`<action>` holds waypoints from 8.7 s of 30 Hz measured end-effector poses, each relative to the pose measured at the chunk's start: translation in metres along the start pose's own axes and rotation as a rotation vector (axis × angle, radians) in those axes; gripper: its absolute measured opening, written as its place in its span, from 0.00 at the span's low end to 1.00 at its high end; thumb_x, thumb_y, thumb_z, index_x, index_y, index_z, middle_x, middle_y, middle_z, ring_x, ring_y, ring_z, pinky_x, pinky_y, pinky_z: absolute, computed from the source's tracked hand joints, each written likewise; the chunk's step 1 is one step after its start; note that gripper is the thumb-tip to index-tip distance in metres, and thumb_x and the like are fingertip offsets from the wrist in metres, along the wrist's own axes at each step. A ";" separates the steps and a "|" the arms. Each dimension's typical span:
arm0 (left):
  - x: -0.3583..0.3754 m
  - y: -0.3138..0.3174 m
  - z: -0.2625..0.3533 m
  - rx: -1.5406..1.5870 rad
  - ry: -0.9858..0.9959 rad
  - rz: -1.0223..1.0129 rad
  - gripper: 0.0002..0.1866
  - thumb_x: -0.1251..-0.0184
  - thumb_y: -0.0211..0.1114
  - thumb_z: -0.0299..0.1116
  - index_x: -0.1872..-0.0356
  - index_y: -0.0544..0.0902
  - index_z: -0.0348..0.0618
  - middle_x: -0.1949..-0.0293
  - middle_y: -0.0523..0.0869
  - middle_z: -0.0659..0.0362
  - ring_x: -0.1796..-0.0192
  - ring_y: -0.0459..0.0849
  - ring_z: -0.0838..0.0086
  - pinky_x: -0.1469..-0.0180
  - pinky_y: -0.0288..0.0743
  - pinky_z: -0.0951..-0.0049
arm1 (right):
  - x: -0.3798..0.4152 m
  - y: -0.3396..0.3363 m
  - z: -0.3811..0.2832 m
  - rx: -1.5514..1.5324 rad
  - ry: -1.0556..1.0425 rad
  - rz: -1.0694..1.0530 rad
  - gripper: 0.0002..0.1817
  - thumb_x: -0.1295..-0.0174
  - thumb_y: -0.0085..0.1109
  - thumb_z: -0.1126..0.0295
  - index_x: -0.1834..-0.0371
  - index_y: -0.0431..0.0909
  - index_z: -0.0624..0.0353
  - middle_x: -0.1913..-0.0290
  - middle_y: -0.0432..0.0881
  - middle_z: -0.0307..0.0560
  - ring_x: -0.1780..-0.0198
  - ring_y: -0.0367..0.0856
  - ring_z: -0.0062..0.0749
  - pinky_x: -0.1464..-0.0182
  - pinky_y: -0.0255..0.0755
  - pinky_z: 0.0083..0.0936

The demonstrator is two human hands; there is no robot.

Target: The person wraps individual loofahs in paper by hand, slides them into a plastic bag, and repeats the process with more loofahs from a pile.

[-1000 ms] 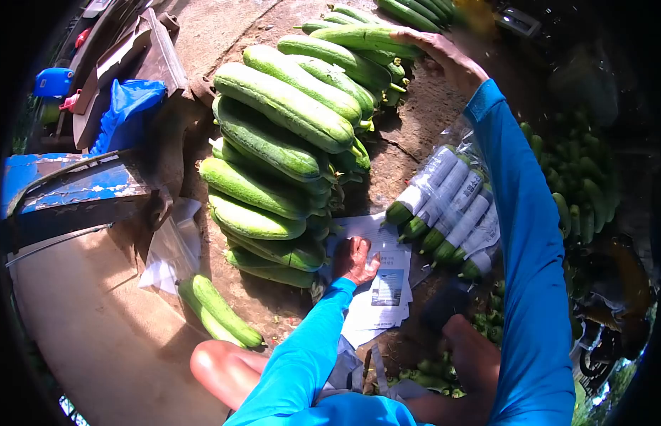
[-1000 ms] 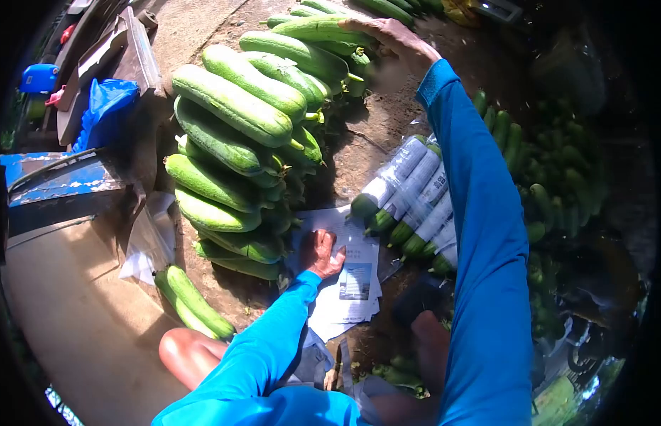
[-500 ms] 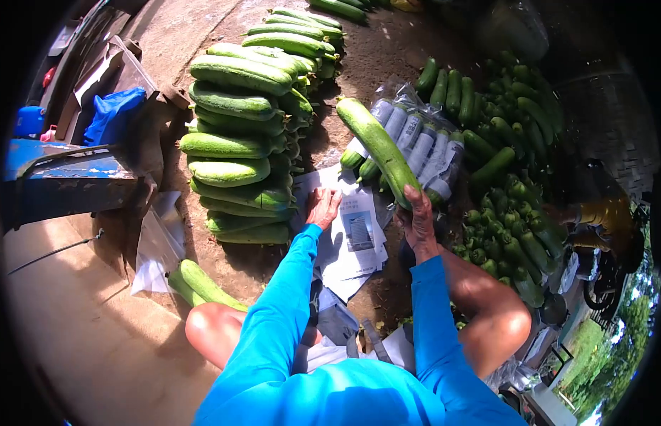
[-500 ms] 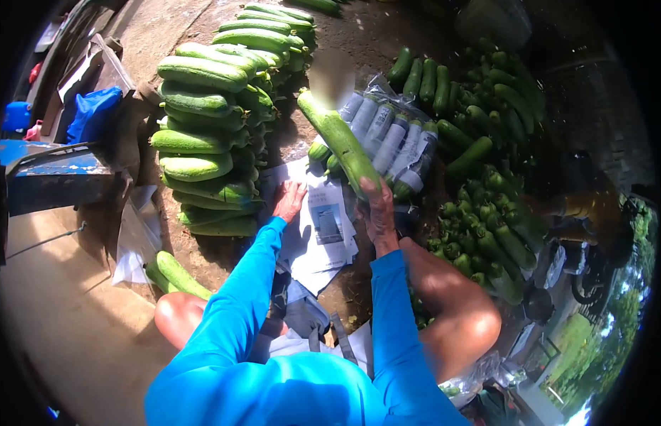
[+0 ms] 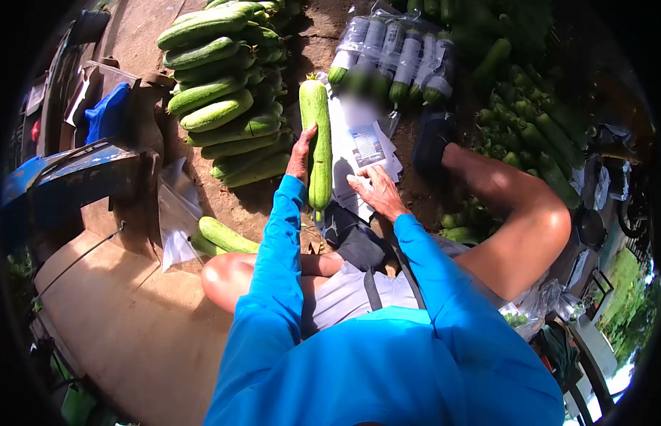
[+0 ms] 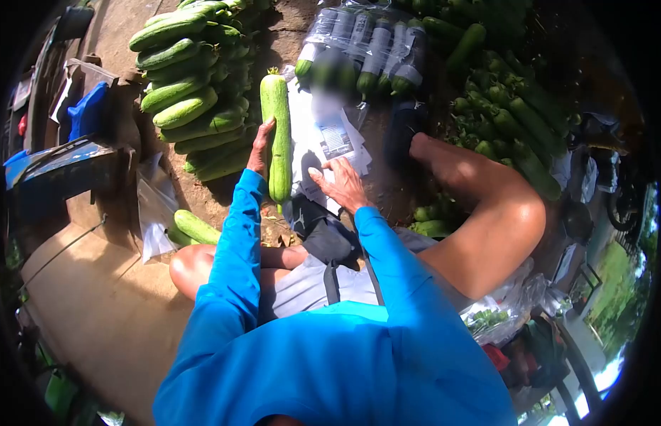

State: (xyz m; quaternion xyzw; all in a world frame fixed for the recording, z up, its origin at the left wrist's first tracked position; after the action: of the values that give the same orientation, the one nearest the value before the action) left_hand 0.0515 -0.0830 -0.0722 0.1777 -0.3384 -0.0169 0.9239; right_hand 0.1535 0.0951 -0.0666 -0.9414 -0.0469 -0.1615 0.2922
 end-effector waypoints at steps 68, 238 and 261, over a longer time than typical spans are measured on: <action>0.005 0.045 -0.105 -1.760 0.360 -0.669 0.37 0.41 0.63 0.67 0.39 0.77 0.49 0.52 0.84 0.40 0.47 0.82 0.46 0.47 0.77 0.50 | 0.018 0.017 0.021 0.715 -0.576 -0.284 0.16 0.44 0.67 0.61 0.56 0.76 0.53 0.50 0.74 0.48 0.45 0.74 0.45 0.49 0.70 0.42; -0.004 0.049 -0.053 0.497 -0.199 -0.196 0.52 0.37 0.46 0.78 0.36 0.72 0.33 0.48 0.83 0.40 0.54 0.86 0.49 0.52 0.82 0.52 | -0.019 0.021 -0.032 -0.879 0.101 -0.121 0.39 0.36 0.60 0.35 0.42 0.76 0.64 0.60 0.81 0.39 0.59 0.77 0.24 0.59 0.72 0.23; 0.041 -0.038 -0.028 -0.347 -0.280 0.018 0.34 0.26 0.56 0.63 0.43 0.81 0.38 0.54 0.84 0.61 0.54 0.80 0.78 0.50 0.74 0.75 | 0.010 0.044 0.088 0.958 -0.362 -0.301 0.58 0.59 0.81 0.61 0.23 0.57 0.61 0.23 0.56 0.55 0.27 0.62 0.59 0.42 0.78 0.44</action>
State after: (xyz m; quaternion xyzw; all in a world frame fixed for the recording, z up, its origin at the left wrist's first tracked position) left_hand 0.1046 -0.1154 -0.0795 0.0091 -0.4568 -0.0913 0.8848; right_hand 0.1951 0.1083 -0.1548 -0.6982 -0.2997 0.0027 0.6501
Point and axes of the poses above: each hand's wrist, its own x-axis away from the middle knuckle, its own y-axis out of the palm, z = x × y, the point moved 8 cm from there along -x, towards the middle knuckle
